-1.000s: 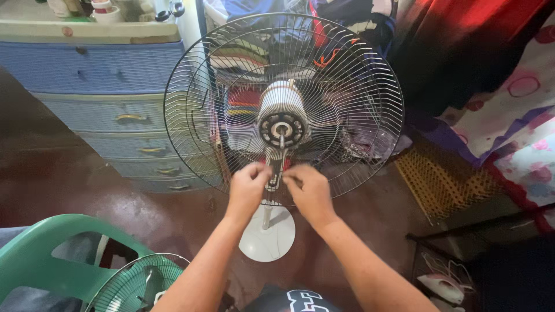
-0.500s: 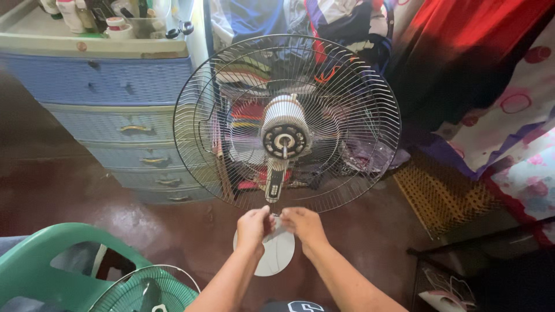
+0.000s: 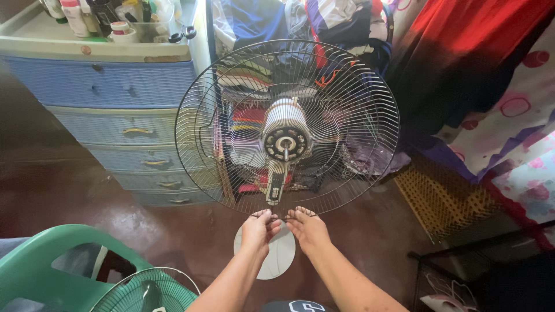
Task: The person removes the front wire cage of a standing electric fan, then unscrews the central hub nut to detach the fan blades. They reattach the blades, tighten the hub nut, and reinstall the front cage, completing the reassembly.
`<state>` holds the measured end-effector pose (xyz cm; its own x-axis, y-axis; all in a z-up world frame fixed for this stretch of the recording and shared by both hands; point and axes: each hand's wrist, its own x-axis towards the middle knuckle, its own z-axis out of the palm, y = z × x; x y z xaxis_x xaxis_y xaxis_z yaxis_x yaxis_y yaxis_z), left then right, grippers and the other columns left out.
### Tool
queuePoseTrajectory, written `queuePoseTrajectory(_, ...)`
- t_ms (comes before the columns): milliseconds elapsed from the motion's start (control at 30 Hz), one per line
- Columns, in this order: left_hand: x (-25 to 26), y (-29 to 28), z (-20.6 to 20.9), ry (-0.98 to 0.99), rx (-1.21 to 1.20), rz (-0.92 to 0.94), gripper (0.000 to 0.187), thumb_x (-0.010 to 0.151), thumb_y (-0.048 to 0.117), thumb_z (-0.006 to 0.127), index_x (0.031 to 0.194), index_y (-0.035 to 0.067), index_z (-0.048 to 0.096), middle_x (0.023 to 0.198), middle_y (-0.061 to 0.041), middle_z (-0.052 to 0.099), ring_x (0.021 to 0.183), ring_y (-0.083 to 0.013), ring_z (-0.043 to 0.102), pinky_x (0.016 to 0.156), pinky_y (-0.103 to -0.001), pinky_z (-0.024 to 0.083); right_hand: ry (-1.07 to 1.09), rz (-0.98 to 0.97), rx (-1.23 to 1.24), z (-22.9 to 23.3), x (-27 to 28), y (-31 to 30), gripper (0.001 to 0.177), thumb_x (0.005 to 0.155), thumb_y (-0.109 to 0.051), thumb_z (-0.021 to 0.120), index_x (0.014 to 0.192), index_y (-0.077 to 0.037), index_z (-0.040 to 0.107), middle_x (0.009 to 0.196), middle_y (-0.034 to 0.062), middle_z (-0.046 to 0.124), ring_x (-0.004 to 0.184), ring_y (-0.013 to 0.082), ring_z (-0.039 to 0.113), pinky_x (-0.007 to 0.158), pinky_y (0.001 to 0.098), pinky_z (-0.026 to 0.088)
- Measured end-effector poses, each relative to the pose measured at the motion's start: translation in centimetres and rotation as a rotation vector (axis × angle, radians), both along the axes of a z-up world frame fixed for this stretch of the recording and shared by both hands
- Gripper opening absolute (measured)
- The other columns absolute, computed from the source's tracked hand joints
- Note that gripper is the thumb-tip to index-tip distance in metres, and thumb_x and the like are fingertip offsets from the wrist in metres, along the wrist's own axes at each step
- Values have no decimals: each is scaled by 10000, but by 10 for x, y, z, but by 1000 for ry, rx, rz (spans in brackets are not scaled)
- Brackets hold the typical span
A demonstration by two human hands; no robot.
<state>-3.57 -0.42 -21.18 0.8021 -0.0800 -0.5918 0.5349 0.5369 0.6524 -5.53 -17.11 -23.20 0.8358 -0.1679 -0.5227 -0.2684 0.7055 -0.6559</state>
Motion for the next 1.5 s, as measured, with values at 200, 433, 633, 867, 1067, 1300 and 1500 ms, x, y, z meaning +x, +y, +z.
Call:
queuePoseTrajectory(200, 1, 3, -3, -42, 18, 4, 126, 988, 141, 614, 1076, 51, 620, 916, -97, 701, 746, -209, 696, 639, -329, 576, 5, -8, 38, 11, 0, -3, 137, 965, -4, 553, 1062, -92, 590, 1087, 110, 721, 1009, 289, 699, 893, 431, 569)
queuePoseTrajectory(433, 5, 8, -6, -86, 30, 11, 134, 980, 108, 594, 1104, 59, 591, 908, -90, 698, 738, -221, 696, 661, -365, 596, -52, 4, 37, 14, -5, 4, 165, 965, 27, 537, 1060, -95, 594, 1069, 100, 723, 998, 275, 708, 898, 421, 563)
queuePoseTrajectory(633, 7, 13, 1, -151, 42, 18, 125, 974, 87, 598, 1091, 44, 601, 900, -97, 708, 727, -210, 701, 653, -357, 597, -46, -4, 42, 15, -2, 8, 170, 965, 28, 531, 1061, -97, 596, 1070, 108, 734, 1000, 273, 713, 898, 422, 564)
queuePoseTrajectory(867, 6, 21, 11, -116, 66, 41, 113, 977, 77, 590, 1084, 44, 594, 886, -106, 706, 706, -211, 695, 636, -346, 589, -16, -2, 71, 14, 1, 17, 158, 966, 29, 542, 1059, -88, 594, 1078, 114, 728, 981, 278, 714, 894, 432, 564)
queuePoseTrajectory(1067, 7, 24, 11, -130, 73, 48, 111, 983, 67, 578, 1088, 35, 593, 875, -115, 701, 712, -212, 686, 631, -347, 590, -10, 24, 71, 21, -2, 19, 151, 964, 21, 549, 1064, -82, 595, 1093, 124, 726, 980, 285, 712, 890, 426, 577)
queuePoseTrajectory(1300, 10, 20, 3, -74, 31, 39, 110, 983, 93, 589, 1088, 62, 589, 870, -100, 693, 697, -212, 675, 623, -357, 589, -4, -24, 89, 38, -8, 18, 237, 975, -23, 565, 1183, -135, 583, 1117, 86, 709, 977, 287, 700, 873, 451, 553)
queuePoseTrajectory(1500, 9, 22, 4, -79, 52, -7, 176, 974, 102, 599, 1146, 75, 626, 870, -84, 695, 679, -187, 666, 614, -338, 577, -34, -23, 85, 35, -8, 13, 265, 987, -12, 515, 1221, -119, 578, 1141, 79, 703, 1008, 289, 705, 871, 463, 560)
